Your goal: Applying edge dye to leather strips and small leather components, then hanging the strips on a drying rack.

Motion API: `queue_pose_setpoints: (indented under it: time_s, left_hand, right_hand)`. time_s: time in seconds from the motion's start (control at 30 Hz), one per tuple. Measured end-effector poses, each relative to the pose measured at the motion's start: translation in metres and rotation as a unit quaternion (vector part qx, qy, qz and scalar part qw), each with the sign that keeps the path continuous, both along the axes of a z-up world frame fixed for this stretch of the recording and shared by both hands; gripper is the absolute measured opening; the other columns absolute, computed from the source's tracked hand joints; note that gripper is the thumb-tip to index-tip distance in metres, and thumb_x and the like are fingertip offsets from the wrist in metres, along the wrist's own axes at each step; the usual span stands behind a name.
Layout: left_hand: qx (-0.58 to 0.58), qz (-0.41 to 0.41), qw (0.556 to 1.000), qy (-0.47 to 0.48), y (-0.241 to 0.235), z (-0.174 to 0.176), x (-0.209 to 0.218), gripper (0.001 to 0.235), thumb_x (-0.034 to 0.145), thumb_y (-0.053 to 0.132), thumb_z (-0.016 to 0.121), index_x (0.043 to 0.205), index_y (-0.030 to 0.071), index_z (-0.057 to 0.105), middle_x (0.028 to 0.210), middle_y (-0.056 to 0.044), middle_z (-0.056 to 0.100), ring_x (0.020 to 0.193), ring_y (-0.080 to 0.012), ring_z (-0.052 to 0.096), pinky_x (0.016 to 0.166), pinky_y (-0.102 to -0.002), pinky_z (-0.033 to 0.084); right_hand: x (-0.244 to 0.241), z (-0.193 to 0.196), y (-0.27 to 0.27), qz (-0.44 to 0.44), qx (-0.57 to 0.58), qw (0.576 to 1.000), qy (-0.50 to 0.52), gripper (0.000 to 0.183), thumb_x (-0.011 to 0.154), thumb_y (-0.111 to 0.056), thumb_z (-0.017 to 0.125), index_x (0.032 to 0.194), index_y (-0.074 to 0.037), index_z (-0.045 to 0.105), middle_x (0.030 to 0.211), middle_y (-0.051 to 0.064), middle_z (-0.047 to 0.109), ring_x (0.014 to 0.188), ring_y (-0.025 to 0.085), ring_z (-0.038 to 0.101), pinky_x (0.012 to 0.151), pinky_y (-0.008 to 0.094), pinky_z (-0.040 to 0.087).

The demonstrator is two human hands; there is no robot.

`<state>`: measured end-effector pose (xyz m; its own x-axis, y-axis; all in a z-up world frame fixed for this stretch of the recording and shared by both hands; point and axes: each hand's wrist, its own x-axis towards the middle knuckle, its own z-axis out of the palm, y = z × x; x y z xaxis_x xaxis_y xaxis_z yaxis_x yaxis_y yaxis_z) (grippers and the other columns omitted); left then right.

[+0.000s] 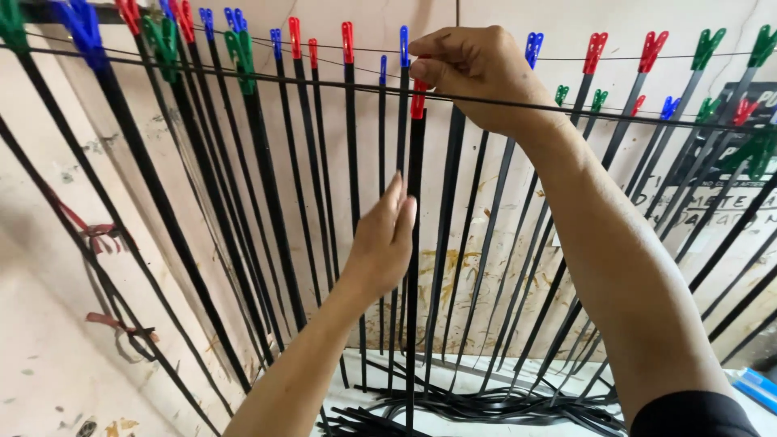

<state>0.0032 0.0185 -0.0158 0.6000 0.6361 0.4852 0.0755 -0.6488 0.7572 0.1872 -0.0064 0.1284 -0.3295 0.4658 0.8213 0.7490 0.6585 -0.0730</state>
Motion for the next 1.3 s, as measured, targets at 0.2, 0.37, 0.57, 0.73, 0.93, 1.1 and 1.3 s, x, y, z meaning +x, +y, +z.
queue_pose_setpoints:
  time_s: [0.2, 0.37, 0.57, 0.73, 0.93, 1.1, 1.3]
  left_hand:
    - [-0.062, 0.008, 0.998, 0.029, 0.006, -0.047, -0.02, 0.064, 0.107, 0.036, 0.026, 0.163, 0.006, 0.015, 0.169, -0.015, 0.025, 0.156, -0.0271, 0.025, 0.127, -0.039, 0.021]
    - [-0.035, 0.012, 0.999, 0.032, 0.02, -0.079, -0.028, 0.06, 0.107, 0.025, 0.025, 0.162, 0.003, 0.016, 0.166, -0.022, 0.026, 0.154, -0.0324, 0.028, 0.126, -0.041, 0.023]
    - [-0.115, 0.04, 0.992, 0.032, 0.022, -0.092, -0.039, 0.061, 0.104, 0.019, 0.028, 0.163, 0.01, 0.018, 0.163, -0.022, 0.032, 0.149, -0.0357, 0.038, 0.123, -0.043, 0.034]
    - [-0.098, 0.05, 0.994, 0.005, 0.029, -0.107, -0.042, 0.06, 0.102, 0.014, 0.032, 0.162, 0.008, 0.023, 0.162, -0.022, 0.035, 0.149, -0.0339, 0.04, 0.123, -0.04, 0.034]
    - [-0.102, 0.048, 0.994, -0.018, 0.032, -0.112, -0.043, 0.062, 0.101, 0.007, 0.036, 0.161, 0.006, 0.023, 0.165, -0.019, 0.032, 0.152, -0.0297, 0.035, 0.125, -0.038, 0.029]
    - [-0.067, 0.043, 0.996, -0.038, 0.041, -0.126, -0.038, 0.062, 0.1, 0.005, 0.038, 0.16, 0.002, 0.023, 0.164, -0.022, 0.031, 0.152, -0.0303, 0.034, 0.125, -0.036, 0.03]
    - [-0.093, 0.039, 0.995, -0.02, 0.037, -0.123, -0.043, 0.062, 0.101, 0.011, 0.034, 0.161, 0.004, 0.02, 0.167, -0.018, 0.026, 0.155, -0.0284, 0.028, 0.126, -0.036, 0.025]
  right_hand:
    - [-0.017, 0.004, 0.012, -0.005, -0.012, 1.0, 0.025, 0.027, 0.107, -0.015, 0.068, 0.122, 0.008, 0.068, 0.107, 0.015, 0.075, 0.101, 0.02, 0.073, 0.09, 0.028, 0.06]
    - [-0.027, 0.007, 0.031, 0.006, 0.001, 1.0, 0.012, 0.025, 0.106, -0.013, 0.068, 0.119, 0.008, 0.068, 0.107, 0.016, 0.075, 0.1, 0.022, 0.075, 0.088, 0.029, 0.062]
    - [-0.044, 0.012, 0.044, 0.018, -0.001, 1.0, 0.004, 0.02, 0.108, -0.013, 0.067, 0.115, 0.005, 0.071, 0.102, 0.013, 0.075, 0.092, 0.018, 0.073, 0.082, 0.027, 0.063]
    - [-0.047, 0.012, 0.054, -0.004, 0.006, 1.0, 0.011, 0.024, 0.107, -0.018, 0.067, 0.115, 0.004, 0.071, 0.104, 0.013, 0.076, 0.094, 0.019, 0.073, 0.079, 0.027, 0.062]
    - [-0.05, 0.013, 0.061, 0.024, 0.006, 1.0, 0.005, 0.016, 0.112, -0.011, 0.067, 0.103, 0.002, 0.071, 0.082, 0.001, 0.061, 0.075, 0.01, 0.059, 0.066, 0.023, 0.051]
    - [-0.051, 0.01, 0.061, -0.017, 0.008, 0.999, 0.039, 0.028, 0.107, -0.018, 0.067, 0.12, 0.006, 0.068, 0.099, 0.009, 0.074, 0.092, 0.014, 0.072, 0.079, 0.024, 0.06]
    - [-0.047, -0.008, 0.039, -0.064, 0.143, 0.985, -0.076, 0.038, 0.111, -0.019, 0.068, 0.132, 0.012, 0.061, 0.121, 0.024, 0.07, 0.094, 0.031, 0.066, 0.079, 0.039, 0.055]
